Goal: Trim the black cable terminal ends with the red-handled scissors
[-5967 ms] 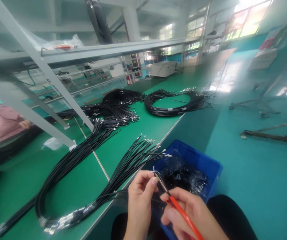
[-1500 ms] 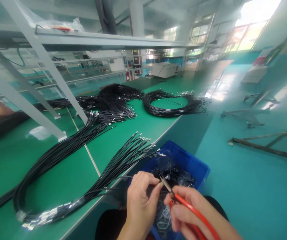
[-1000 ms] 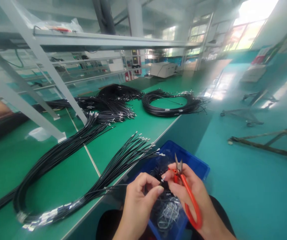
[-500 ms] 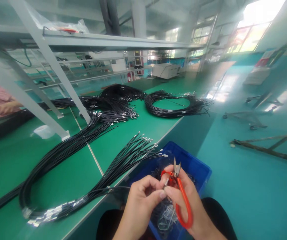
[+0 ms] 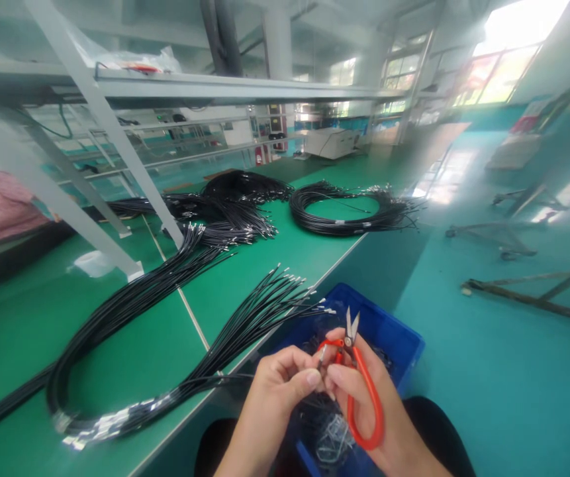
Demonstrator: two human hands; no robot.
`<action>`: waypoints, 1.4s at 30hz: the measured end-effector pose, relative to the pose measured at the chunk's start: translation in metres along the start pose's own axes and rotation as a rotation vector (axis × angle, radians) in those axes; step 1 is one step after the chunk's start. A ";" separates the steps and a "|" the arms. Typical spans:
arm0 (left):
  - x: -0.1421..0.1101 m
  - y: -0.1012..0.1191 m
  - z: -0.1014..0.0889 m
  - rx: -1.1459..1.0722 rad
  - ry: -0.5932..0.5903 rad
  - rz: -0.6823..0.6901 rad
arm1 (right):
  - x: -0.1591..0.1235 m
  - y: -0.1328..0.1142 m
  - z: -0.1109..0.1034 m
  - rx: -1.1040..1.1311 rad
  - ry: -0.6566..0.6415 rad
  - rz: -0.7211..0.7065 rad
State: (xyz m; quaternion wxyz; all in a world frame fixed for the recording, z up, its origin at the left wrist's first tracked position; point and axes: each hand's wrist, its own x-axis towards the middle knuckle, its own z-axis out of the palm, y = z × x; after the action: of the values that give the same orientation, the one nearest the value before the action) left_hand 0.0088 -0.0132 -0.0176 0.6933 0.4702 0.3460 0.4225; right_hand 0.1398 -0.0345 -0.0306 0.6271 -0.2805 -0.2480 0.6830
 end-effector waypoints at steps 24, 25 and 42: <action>-0.007 0.000 0.016 0.808 0.208 0.210 | -0.003 -0.009 -0.003 -0.799 0.321 -0.228; -0.007 0.001 0.015 0.721 0.191 0.163 | -0.004 -0.008 -0.003 -0.788 0.320 -0.237; -0.004 0.003 0.016 0.701 0.226 0.084 | -0.013 -0.002 0.013 -1.078 0.463 -0.355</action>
State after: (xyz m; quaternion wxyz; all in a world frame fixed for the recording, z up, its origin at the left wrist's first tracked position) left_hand 0.0202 -0.0220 -0.0098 0.4297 0.6432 0.5245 0.3558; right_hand 0.1329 -0.0477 -0.0194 0.5389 -0.6538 -0.4588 0.2677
